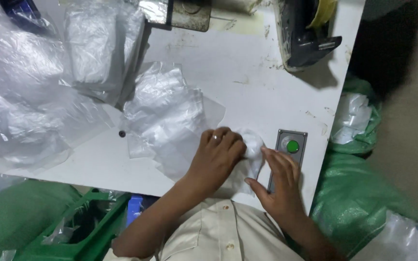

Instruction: Packing small plastic bags into a larger plastic sleeve on a workbench

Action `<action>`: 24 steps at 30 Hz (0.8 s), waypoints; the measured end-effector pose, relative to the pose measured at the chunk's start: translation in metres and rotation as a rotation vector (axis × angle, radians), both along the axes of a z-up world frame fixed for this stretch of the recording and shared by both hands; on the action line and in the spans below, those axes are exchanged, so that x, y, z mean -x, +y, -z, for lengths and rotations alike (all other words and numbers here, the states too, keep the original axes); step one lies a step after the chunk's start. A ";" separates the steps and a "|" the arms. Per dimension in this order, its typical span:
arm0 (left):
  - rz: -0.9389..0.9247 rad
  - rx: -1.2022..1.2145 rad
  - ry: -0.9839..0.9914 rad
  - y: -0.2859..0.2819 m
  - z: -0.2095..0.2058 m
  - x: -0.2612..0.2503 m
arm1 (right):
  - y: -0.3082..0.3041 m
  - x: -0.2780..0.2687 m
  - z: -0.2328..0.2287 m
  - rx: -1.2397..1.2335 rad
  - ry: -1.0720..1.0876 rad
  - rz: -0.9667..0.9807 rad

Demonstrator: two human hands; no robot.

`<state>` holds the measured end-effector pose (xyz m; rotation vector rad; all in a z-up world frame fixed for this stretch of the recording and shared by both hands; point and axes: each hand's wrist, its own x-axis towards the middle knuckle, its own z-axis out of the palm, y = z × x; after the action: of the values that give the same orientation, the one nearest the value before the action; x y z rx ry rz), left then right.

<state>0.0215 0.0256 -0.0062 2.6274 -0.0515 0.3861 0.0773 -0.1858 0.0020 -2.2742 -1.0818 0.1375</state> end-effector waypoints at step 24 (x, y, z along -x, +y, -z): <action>-0.122 -0.149 0.206 -0.006 -0.015 0.034 | 0.015 -0.024 -0.011 0.231 0.047 -0.179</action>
<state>-0.0127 0.0192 0.0083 2.8114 0.1539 0.1556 0.1013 -0.1709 0.0134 -2.3575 -1.3014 0.4051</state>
